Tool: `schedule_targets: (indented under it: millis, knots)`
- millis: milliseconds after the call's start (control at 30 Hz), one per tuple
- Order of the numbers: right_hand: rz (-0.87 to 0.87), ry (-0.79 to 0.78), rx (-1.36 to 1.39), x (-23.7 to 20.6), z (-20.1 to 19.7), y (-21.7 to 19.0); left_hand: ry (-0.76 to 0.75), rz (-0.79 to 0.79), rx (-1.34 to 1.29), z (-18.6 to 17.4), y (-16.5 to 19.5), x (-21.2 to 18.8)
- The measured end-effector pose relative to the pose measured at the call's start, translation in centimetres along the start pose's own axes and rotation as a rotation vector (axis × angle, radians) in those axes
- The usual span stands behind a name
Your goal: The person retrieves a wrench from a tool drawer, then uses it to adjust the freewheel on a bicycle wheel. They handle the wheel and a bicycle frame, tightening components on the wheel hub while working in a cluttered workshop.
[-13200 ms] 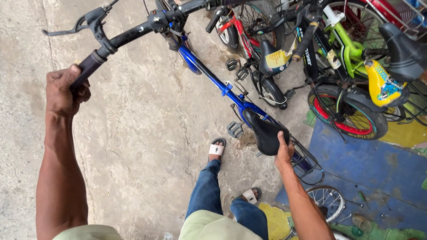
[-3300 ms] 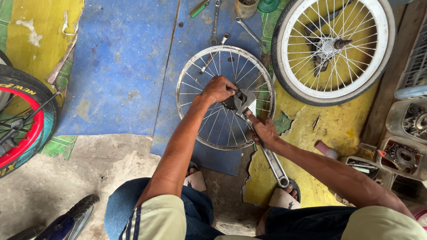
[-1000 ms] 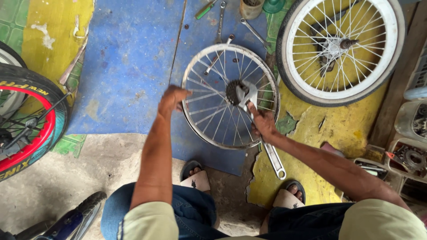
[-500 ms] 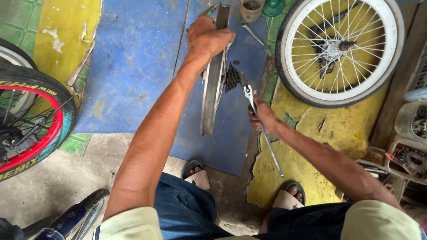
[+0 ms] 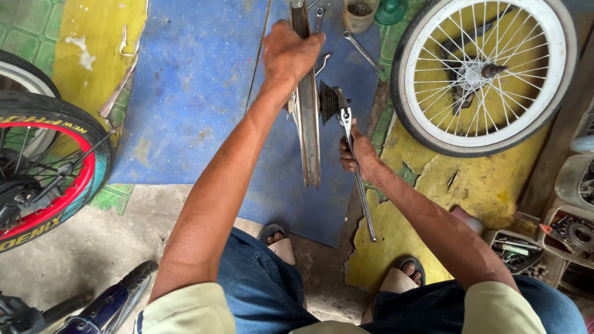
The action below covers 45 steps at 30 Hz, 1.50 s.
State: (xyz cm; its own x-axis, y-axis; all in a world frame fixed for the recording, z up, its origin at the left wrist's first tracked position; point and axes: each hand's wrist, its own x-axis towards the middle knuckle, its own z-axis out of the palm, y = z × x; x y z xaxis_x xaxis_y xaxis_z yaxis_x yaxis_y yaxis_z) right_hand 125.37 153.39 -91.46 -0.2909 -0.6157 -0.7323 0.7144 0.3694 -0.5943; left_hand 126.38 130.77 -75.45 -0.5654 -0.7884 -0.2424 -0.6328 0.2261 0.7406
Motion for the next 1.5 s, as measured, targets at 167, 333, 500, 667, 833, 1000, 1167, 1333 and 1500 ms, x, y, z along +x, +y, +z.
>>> schedule_targets:
  millis: [167,333,500,667,833,1000,1167,1333,1500]
  knots:
    - [-0.041,0.045,-0.046,1.2,0.5,-0.3,0.043,0.059,0.055,0.2,-1.6,-0.1]
    - [-0.071,0.086,-0.152,1.8,0.9,-0.6,0.037,-0.013,0.02,-1.1,-2.3,2.0]
    - [-0.269,0.156,-0.481,1.9,2.1,-0.8,-0.004,-0.129,-0.028,-3.0,-2.0,3.4]
    - [-0.259,0.193,-0.433,2.8,2.8,-0.9,0.005,-0.083,-0.162,-3.4,-2.1,3.9]
    - [-0.411,0.257,-0.508,4.7,3.0,-0.4,0.015,-0.115,-0.168,-3.6,-2.7,4.9]
    - [-0.55,0.268,-0.545,6.7,2.9,-0.3,0.003,-0.18,-0.181,-4.2,-2.8,6.4]
    - [-0.755,0.21,-0.553,8.5,2.7,-0.7,0.008,-0.164,-0.15,-4.5,-3.2,7.4]
    - [-0.852,0.229,-0.645,8.7,2.4,-1.0,-0.009,-0.133,-0.129,-4.5,-3.2,7.9]
    - [-0.77,0.275,-0.733,6.5,1.5,-0.4,-0.094,-0.102,-0.041,-3.1,-2.5,8.2]
